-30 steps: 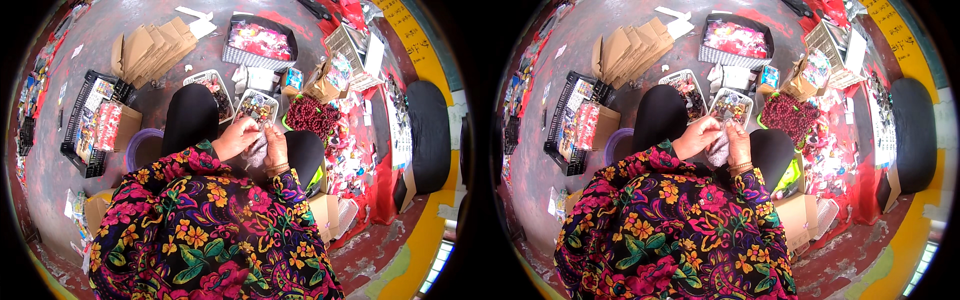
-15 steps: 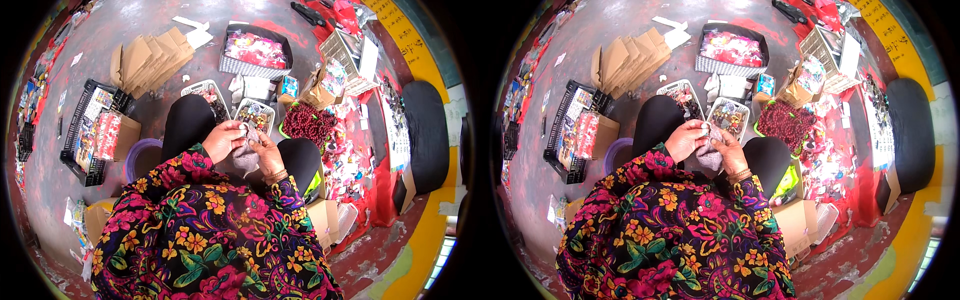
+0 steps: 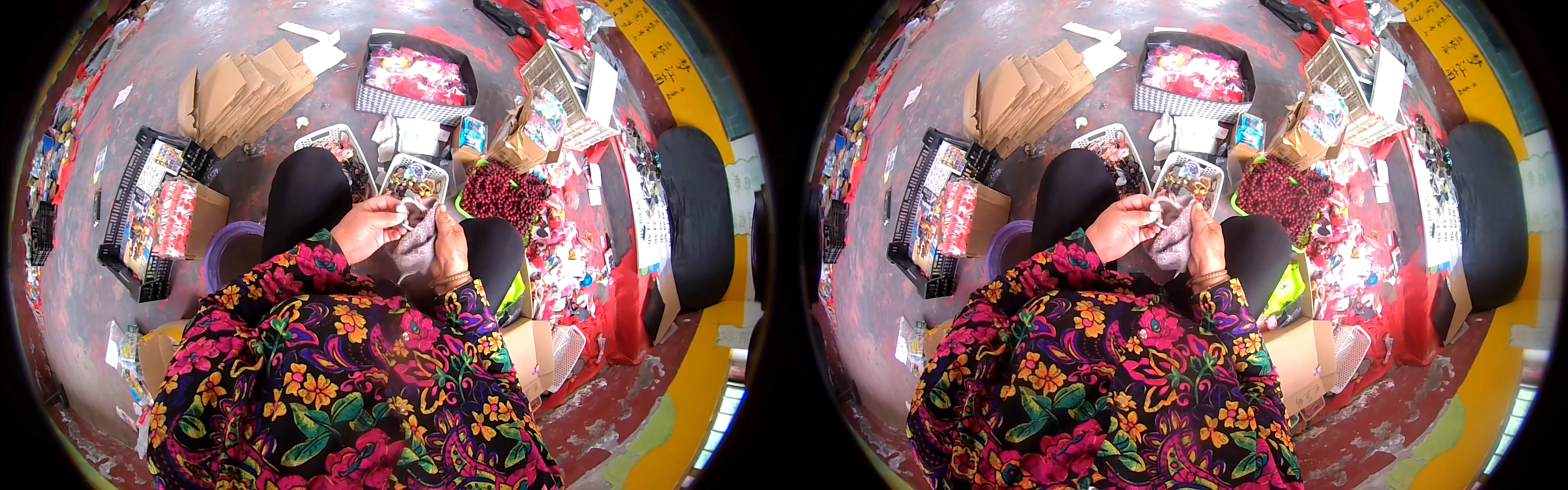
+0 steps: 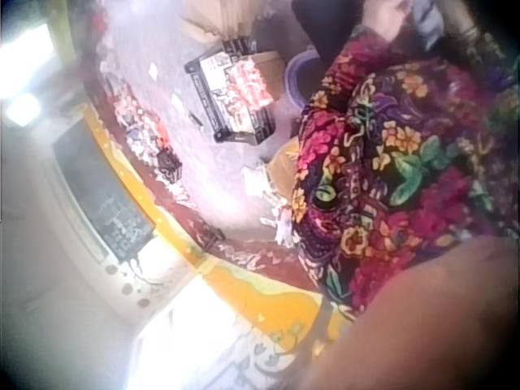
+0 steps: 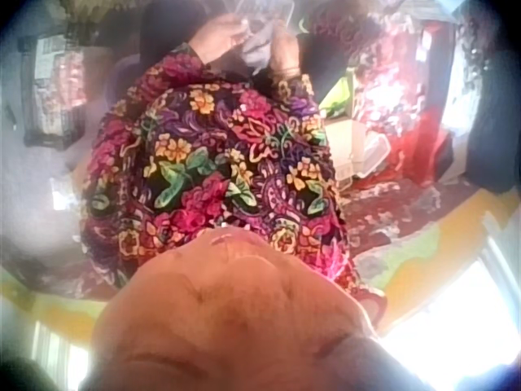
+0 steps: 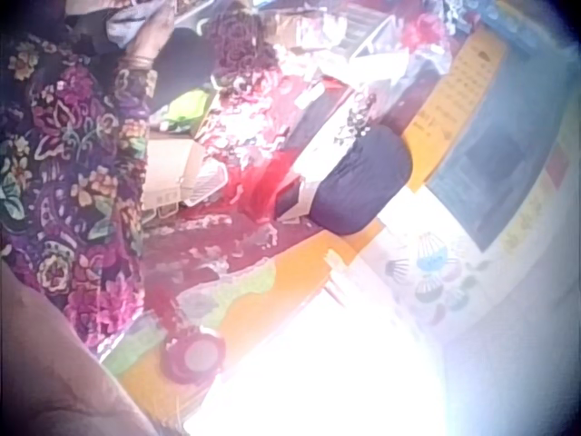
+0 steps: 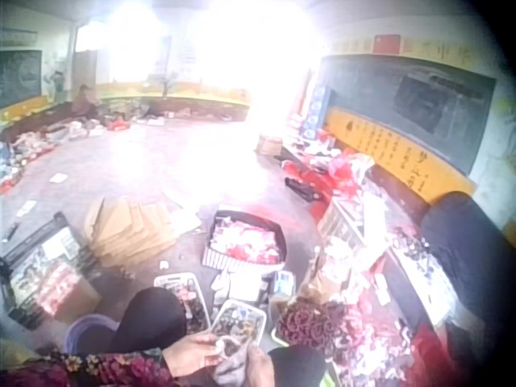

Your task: The person sits on the floor and wipes small hair accessories with a cloth. They pick items from a white basket, wipe each one, and place them into another basket. The person also dips the cloth into a purple bucket of water to clean it.

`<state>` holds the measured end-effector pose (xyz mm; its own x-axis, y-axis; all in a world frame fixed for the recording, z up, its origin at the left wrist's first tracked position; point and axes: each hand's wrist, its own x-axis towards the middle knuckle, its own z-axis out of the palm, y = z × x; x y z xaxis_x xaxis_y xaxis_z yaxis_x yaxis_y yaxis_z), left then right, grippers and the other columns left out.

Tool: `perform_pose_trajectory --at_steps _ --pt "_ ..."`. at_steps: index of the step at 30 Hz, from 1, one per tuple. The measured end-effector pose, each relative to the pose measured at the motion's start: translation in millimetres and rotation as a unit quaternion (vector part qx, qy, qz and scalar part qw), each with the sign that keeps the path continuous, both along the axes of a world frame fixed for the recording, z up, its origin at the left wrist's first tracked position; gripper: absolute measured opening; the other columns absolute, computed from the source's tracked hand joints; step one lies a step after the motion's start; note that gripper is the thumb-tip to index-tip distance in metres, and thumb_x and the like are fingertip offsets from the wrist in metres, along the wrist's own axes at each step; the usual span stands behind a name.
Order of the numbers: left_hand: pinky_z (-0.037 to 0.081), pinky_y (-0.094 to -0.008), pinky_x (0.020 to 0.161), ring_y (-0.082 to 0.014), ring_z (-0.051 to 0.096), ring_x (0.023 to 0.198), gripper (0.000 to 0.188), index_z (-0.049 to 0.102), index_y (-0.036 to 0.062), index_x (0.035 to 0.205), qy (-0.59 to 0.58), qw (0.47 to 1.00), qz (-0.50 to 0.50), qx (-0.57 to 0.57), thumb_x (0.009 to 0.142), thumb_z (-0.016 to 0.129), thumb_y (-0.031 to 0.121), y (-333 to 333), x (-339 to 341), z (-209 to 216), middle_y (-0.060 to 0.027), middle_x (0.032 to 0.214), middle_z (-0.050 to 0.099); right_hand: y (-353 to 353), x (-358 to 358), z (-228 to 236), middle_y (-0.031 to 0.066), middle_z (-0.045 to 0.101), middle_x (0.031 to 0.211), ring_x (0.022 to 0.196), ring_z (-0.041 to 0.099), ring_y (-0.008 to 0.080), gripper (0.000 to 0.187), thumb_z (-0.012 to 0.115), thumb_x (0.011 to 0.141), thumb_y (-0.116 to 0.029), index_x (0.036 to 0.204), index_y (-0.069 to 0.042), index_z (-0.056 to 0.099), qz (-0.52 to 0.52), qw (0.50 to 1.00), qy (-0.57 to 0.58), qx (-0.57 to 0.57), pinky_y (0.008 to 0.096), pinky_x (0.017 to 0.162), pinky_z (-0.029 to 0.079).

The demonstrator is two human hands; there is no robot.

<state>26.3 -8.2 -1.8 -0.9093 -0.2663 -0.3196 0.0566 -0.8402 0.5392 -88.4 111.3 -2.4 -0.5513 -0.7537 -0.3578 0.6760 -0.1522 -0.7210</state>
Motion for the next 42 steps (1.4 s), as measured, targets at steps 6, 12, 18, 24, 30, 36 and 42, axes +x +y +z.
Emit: perform_pose_trajectory --at_steps 6,12,18,24,30,36,42 --pt "0.046 -0.0229 0.064 -0.0088 0.055 0.069 0.010 0.056 0.0024 0.092 -0.091 0.955 -0.040 -0.281 0.082 0.055 0.003 -8.7 2.3 4.9 -0.0013 0.078 0.058 4.2 -6.6 2.0 0.0083 0.056 0.108 0.097 0.055 0.0185 0.033 0.041 0.093 -0.022 0.119 -0.002 0.045 0.031 0.998 -0.019 -0.056 0.0317 0.083 0.046" --pt "0.045 -0.0217 0.053 -0.0084 0.054 0.059 0.007 0.054 0.0001 0.087 -0.089 0.918 -0.093 -0.376 0.080 0.055 0.000 -0.2 2.2 -3.9 -0.0029 0.074 0.057 -0.8 10.0 -18.1 -0.0003 0.058 0.098 0.088 0.050 0.0068 0.029 0.059 0.083 -0.006 0.111 -0.003 0.055 0.103 0.966 0.230 0.057 0.0214 0.078 0.042" --pt "0.046 -0.0231 0.053 -0.0101 0.056 0.060 0.007 0.051 -0.0001 0.084 -0.100 0.932 -0.123 -0.325 0.081 0.056 0.003 -1.3 4.0 -0.8 -0.0039 0.073 0.056 0.5 8.0 -22.4 -0.0053 0.056 0.080 0.072 0.047 0.0035 0.007 0.060 0.082 -0.006 0.089 -0.004 0.059 0.055 0.968 0.244 0.028 0.0188 0.064 0.041" --pt "0.047 -0.0231 0.057 -0.0108 0.056 0.062 0.008 0.052 0.0008 0.086 -0.083 0.946 -0.163 -0.268 0.082 0.056 0.006 5.5 3.5 6.3 -0.0038 0.074 0.055 1.8 6.9 -31.6 -0.0039 0.056 0.075 0.068 0.045 0.0035 0.015 0.054 0.088 -0.017 0.084 -0.003 0.059 0.061 0.930 0.343 0.116 0.0193 0.061 0.039" --pt "0.048 -0.0246 0.062 -0.0138 0.059 0.067 0.007 0.053 0.0010 0.089 -0.075 0.989 -0.027 -0.127 0.084 0.055 0.006 2.1 2.4 -5.1 -0.0063 0.081 0.057 1.0 -0.2 -7.1 0.0080 0.061 0.087 0.076 0.059 0.0169 0.035 0.037 0.094 -0.030 0.100 0.000 0.055 0.044 0.998 0.004 0.053 0.0287 0.070 0.048" --pt "0.049 -0.0265 0.068 -0.0172 0.058 0.076 0.006 0.053 0.0022 0.090 -0.066 0.994 0.091 -0.017 0.084 0.052 0.001 -11.7 -1.8 0.1 -0.0079 0.088 0.058 0.2 -5.7 19.6 0.0155 0.051 0.117 0.105 0.052 0.0274 0.040 0.034 0.094 -0.026 0.123 0.001 0.040 0.067 0.984 -0.139 -0.093 0.0402 0.090 0.043" --pt "0.045 -0.0233 0.065 -0.0093 0.053 0.072 0.008 0.052 0.0071 0.087 -0.062 0.987 0.019 -0.144 0.082 0.052 0.000 4.8 -2.5 -5.4 0.0006 0.079 0.053 -0.3 7.6 4.0 0.0077 0.058 0.105 0.090 0.057 0.0149 0.038 0.051 0.082 0.007 0.119 0.000 0.047 0.055 0.997 -0.031 -0.046 0.0291 0.080 0.047"
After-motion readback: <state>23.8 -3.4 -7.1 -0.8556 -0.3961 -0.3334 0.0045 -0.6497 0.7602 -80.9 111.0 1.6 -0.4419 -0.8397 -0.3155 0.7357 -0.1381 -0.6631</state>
